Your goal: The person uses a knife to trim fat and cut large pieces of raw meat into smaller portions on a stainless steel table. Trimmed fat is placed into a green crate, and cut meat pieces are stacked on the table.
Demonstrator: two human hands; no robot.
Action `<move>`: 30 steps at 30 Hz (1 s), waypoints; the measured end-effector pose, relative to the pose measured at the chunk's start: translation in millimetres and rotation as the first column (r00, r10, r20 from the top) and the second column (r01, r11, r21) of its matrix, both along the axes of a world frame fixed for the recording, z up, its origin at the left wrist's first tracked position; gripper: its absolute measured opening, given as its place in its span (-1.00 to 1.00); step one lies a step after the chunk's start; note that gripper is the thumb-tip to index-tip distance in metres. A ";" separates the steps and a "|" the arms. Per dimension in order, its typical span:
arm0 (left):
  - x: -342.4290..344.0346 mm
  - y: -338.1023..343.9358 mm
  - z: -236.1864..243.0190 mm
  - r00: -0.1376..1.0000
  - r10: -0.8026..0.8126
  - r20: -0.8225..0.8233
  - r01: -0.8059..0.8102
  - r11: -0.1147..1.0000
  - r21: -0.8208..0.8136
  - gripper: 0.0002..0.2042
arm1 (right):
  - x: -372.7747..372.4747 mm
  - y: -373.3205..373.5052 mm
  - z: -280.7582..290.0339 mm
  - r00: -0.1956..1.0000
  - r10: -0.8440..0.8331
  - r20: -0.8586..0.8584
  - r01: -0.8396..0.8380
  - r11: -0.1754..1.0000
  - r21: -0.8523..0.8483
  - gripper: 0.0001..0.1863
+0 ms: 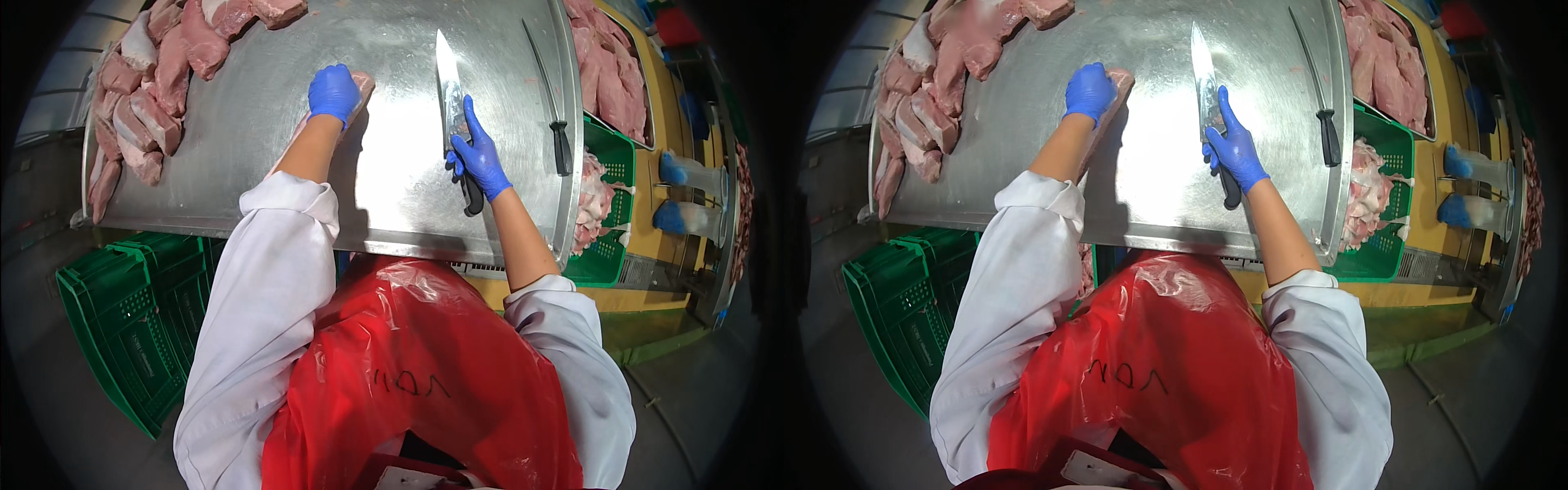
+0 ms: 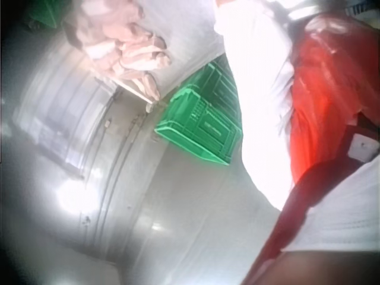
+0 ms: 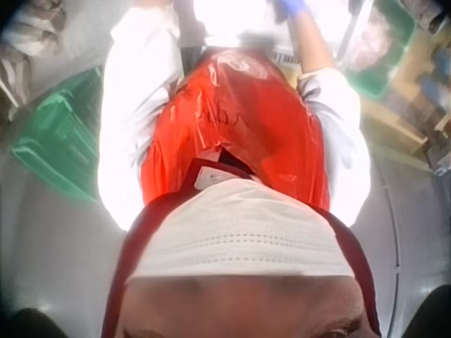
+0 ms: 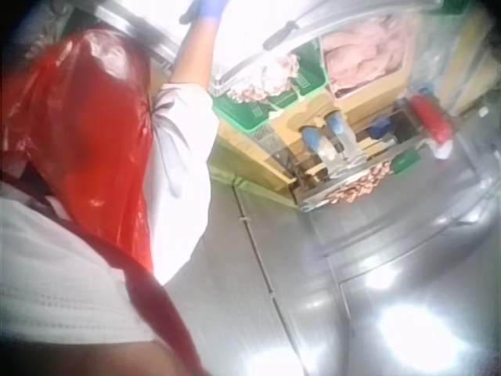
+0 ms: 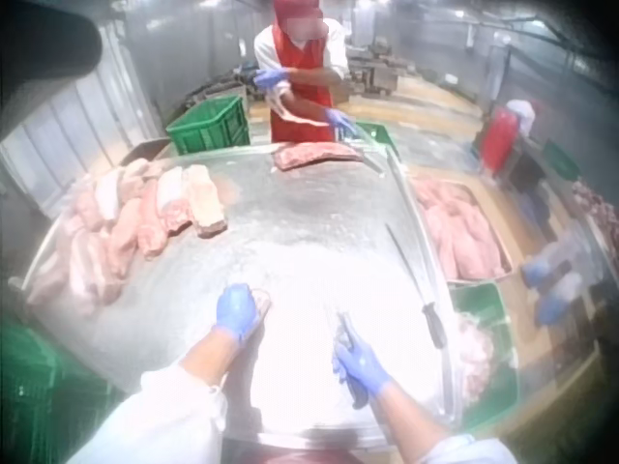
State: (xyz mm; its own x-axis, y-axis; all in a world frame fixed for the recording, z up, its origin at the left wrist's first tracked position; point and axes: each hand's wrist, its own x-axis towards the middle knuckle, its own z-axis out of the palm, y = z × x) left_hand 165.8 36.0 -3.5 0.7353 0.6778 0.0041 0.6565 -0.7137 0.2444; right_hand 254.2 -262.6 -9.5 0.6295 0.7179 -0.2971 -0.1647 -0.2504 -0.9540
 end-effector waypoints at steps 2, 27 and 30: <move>-9.9 13.6 -13.3 0.999 -0.034 0.024 0.034 0.999 0.016 -0.75 | -2.1 -5.6 3.9 0.999 -0.008 -0.046 0.006 1.000 -0.030 -0.13; -166.7 45.2 -37.5 0.983 -0.150 0.110 0.180 0.916 -0.359 -0.28 | -79.8 107.1 -23.1 0.987 0.137 -0.081 -0.144 0.986 -0.086 -0.12; -164.5 48.5 -35.8 0.968 -0.207 0.143 0.246 0.901 -0.357 -0.28 | -47.3 154.5 -15.4 0.984 0.083 -0.157 -0.086 0.996 -0.016 -0.15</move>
